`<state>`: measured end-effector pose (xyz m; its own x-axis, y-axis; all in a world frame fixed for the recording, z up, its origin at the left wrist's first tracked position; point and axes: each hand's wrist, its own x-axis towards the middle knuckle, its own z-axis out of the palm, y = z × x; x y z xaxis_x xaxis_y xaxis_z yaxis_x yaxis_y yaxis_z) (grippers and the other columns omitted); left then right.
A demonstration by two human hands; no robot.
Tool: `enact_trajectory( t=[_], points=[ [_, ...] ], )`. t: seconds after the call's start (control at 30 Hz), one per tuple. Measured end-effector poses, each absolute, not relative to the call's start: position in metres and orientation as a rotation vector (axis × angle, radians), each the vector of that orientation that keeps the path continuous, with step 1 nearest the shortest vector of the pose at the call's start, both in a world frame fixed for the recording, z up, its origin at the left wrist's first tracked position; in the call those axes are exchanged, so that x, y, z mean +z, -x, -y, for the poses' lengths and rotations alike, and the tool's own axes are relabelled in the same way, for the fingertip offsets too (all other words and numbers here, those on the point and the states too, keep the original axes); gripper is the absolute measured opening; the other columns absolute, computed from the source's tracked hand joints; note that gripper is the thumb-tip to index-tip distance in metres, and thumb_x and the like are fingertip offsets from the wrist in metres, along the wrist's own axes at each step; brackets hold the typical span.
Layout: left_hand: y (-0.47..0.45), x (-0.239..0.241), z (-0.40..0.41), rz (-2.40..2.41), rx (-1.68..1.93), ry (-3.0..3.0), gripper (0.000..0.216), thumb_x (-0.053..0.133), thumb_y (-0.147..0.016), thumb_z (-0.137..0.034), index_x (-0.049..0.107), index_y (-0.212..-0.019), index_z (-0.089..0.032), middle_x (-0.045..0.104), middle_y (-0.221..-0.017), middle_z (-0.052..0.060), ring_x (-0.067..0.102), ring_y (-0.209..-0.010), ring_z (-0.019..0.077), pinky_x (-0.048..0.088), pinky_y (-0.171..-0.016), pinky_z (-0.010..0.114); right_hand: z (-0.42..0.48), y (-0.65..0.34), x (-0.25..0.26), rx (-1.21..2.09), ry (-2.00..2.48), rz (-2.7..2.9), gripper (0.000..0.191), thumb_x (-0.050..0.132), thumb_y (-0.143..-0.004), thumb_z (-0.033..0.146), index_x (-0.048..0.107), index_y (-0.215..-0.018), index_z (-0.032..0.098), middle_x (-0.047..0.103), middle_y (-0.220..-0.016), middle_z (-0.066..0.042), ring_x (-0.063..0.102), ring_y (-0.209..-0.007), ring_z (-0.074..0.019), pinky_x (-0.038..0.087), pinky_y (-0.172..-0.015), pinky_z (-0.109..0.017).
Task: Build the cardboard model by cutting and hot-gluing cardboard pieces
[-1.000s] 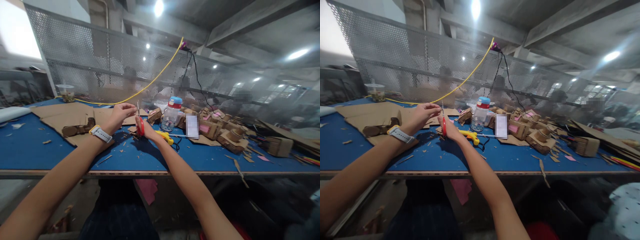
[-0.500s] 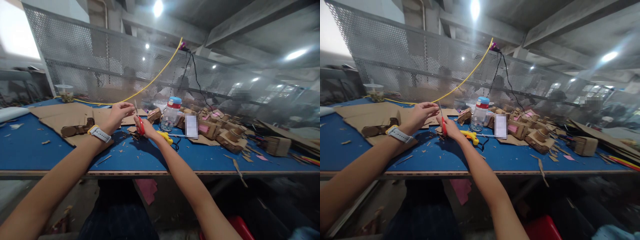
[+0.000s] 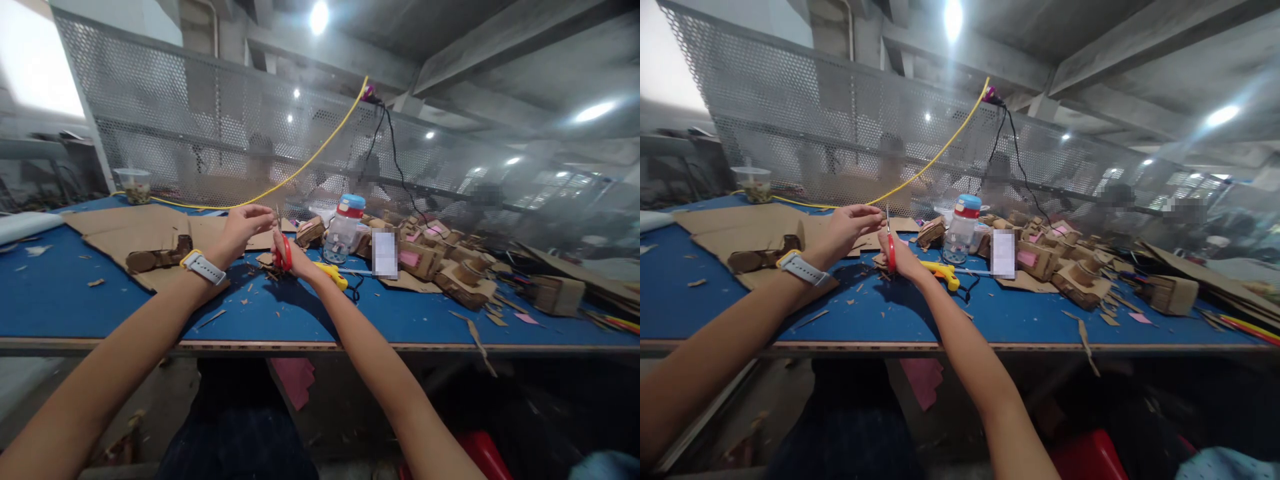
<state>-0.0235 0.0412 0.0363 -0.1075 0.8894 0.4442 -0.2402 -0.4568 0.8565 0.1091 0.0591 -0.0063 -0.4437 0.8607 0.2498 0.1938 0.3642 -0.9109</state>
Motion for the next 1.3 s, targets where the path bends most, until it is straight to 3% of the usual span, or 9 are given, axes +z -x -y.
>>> enact_trajectory(
  t=[0.53,0.9,1.13,1.3],
  points=[
    [0.019,0.037,-0.037,-0.828,1.647,-1.321,0.027,0.080,-0.050,-0.021,0.067,-0.071,-0.013,0.065,-0.067,0.002,0.060,-0.066,0.0131,0.052,-0.072,0.031,-0.049,-0.107,-0.002,1.143,0.890,1.840,0.059,0.029,-0.082,0.078,0.041,-0.072,0.020,0.046,-0.058,0.005,0.044,-0.047,-0.0065,0.035,-0.044,-0.018],
    [0.022,0.040,-0.035,-0.836,1.683,-1.351,0.025,0.080,-0.052,-0.022,0.068,-0.072,-0.012,0.065,-0.068,0.002,0.059,-0.064,0.0127,0.050,-0.076,0.034,-0.058,-0.114,-0.005,0.822,0.923,1.992,0.059,0.036,-0.084,0.073,0.044,-0.061,0.020,0.047,-0.050,0.004,0.045,-0.048,-0.0093,0.036,-0.050,-0.023],
    [0.024,0.041,-0.035,-0.804,1.699,-1.346,0.026,0.081,-0.053,-0.022,0.069,-0.074,-0.012,0.067,-0.071,0.003,0.060,-0.067,0.0125,0.050,-0.077,0.032,-0.054,-0.111,-0.004,1.179,0.877,1.804,0.055,0.037,-0.086,0.071,0.045,-0.067,0.020,0.047,-0.052,0.005,0.046,-0.045,-0.0086,0.037,-0.048,-0.022],
    [0.023,0.042,-0.035,-0.809,1.679,-1.339,0.028,0.082,-0.052,-0.023,0.070,-0.074,-0.011,0.067,-0.071,0.003,0.061,-0.066,0.0128,0.051,-0.079,0.033,-0.047,-0.113,0.000,1.184,0.817,1.824,0.063,0.029,-0.078,0.080,0.046,-0.072,0.020,0.053,-0.055,0.003,0.050,-0.047,-0.0090,0.039,-0.047,-0.021]
  ],
)
